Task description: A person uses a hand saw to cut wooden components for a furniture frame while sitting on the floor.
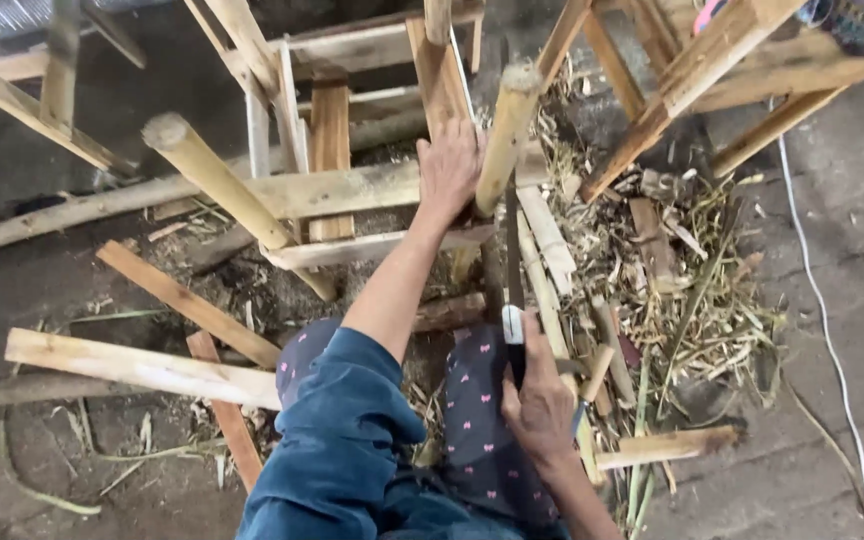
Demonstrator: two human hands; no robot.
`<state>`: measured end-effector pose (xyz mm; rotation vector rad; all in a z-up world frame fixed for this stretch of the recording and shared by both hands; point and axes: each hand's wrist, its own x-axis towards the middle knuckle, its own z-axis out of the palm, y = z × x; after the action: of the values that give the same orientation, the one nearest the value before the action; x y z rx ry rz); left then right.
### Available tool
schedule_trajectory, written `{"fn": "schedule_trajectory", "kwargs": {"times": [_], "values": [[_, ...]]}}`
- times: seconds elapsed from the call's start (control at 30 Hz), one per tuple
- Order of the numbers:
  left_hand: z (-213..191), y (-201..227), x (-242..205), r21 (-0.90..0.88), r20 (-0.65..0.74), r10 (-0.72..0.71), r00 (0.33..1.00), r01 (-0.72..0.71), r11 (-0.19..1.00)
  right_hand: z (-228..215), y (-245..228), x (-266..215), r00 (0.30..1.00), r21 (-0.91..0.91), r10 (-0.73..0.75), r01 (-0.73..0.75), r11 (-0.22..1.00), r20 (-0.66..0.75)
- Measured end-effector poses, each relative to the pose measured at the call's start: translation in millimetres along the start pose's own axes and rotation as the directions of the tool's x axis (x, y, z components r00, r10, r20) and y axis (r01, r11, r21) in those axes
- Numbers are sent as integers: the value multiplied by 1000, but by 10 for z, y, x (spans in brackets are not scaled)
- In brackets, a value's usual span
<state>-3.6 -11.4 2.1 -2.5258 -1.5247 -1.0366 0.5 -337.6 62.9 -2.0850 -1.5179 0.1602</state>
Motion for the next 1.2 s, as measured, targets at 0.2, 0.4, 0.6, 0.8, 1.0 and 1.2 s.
{"fn": "schedule_trajectory", "kwargs": {"times": [0.2, 0.4, 0.6, 0.8, 1.0, 1.2], "values": [[-9, -10, 8, 24, 3, 29, 1000, -29, 999, 169, -154, -86, 1000, -51, -27, 27, 998, -6], [-14, -9, 12, 71, 31, 18, 999, -20, 997, 350, 16, -183, 998, -43, -59, 58, 997, -23], [69, -30, 57, 95, 126, -39, 991, 27, 995, 431, -169, -196, 998, 223, 32, -20, 975, -46], [65, -42, 54, 108, 83, -22, 996, 13, 994, 507, -423, -80, 998, 185, 3, 10, 983, -69], [112, -66, 42, 110, 13, -1, 1000, 0, 994, 609, -350, -160, 999, -107, -30, 26, 994, -38], [71, -43, 51, 151, 15, -3, 1000, 1, 989, 560, -106, -213, 995, -52, -52, 56, 997, 80]]}}
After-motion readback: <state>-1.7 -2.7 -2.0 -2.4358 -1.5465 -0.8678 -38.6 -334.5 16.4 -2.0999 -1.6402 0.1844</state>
